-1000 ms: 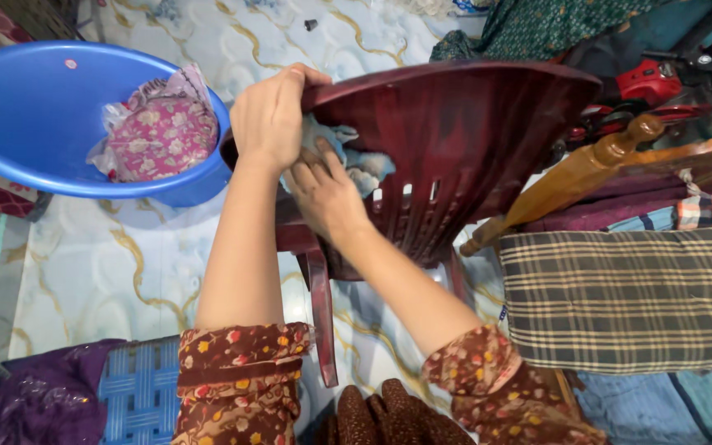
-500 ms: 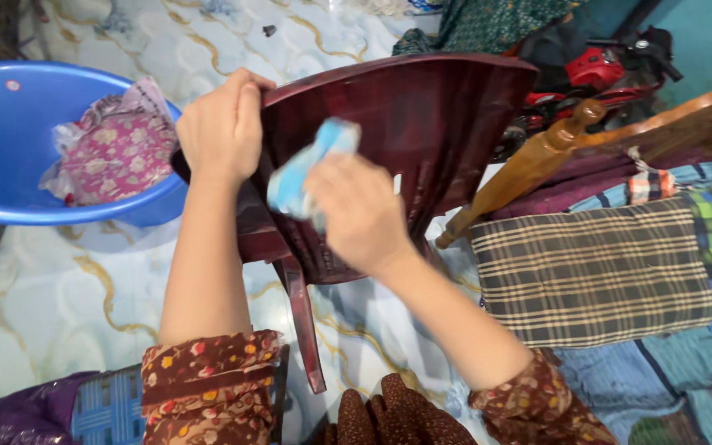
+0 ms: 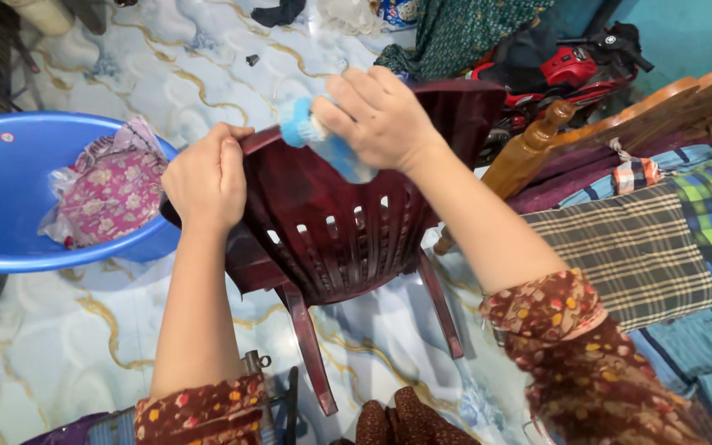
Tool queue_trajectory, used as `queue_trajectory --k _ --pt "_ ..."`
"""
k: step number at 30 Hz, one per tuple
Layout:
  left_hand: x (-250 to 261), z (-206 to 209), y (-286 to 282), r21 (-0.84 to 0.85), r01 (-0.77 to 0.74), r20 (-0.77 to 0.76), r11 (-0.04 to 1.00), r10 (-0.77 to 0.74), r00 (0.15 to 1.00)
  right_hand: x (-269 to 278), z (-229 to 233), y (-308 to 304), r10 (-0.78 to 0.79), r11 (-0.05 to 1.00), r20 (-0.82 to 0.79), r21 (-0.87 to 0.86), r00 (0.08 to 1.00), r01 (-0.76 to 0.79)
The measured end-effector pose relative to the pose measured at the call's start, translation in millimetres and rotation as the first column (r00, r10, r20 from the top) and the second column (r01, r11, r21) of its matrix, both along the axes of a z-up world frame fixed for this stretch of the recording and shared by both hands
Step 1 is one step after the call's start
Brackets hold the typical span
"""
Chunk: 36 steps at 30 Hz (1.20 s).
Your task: The person wipes a maroon plastic chair with a blue cloth. They clean the seat, backrest, and legs, turning the chair over to access all surfaces.
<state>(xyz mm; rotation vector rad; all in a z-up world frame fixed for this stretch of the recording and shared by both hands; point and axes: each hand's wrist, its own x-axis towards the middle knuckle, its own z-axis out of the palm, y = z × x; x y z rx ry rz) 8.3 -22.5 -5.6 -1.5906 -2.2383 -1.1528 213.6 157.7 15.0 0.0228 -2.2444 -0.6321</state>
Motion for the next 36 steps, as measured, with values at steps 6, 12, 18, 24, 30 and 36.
queue_trajectory --k 6,12,18,24,30,36 --pt "-3 1 -4 -0.014 0.034 0.004 0.999 -0.034 0.999 28 -23 26 -0.113 0.989 -0.086 -0.101 0.99 0.104" --pt "-3 3 -6 -0.041 0.048 0.014 0.998 -0.048 0.999 78 -42 39 -0.379 0.888 -0.166 -0.343 0.91 0.307" --pt "14 11 -4 -0.019 0.024 -0.114 1.0 -0.026 0.993 68 -67 33 -0.442 0.826 -0.281 -0.498 0.852 0.265" --pt "99 31 65 -0.095 0.117 -0.296 0.989 -0.14 0.945 69 -67 24 -0.405 0.839 -0.276 -0.491 0.872 0.235" --pt "186 33 140 -0.112 0.12 -0.251 0.986 -0.145 0.957 116 -79 38 -0.159 0.848 -0.391 -0.525 0.907 -0.078" --pt "163 27 145 -0.169 -0.035 -0.403 0.985 -0.037 0.915 192 -83 49 -0.415 0.733 -0.539 -0.675 0.733 -0.081"
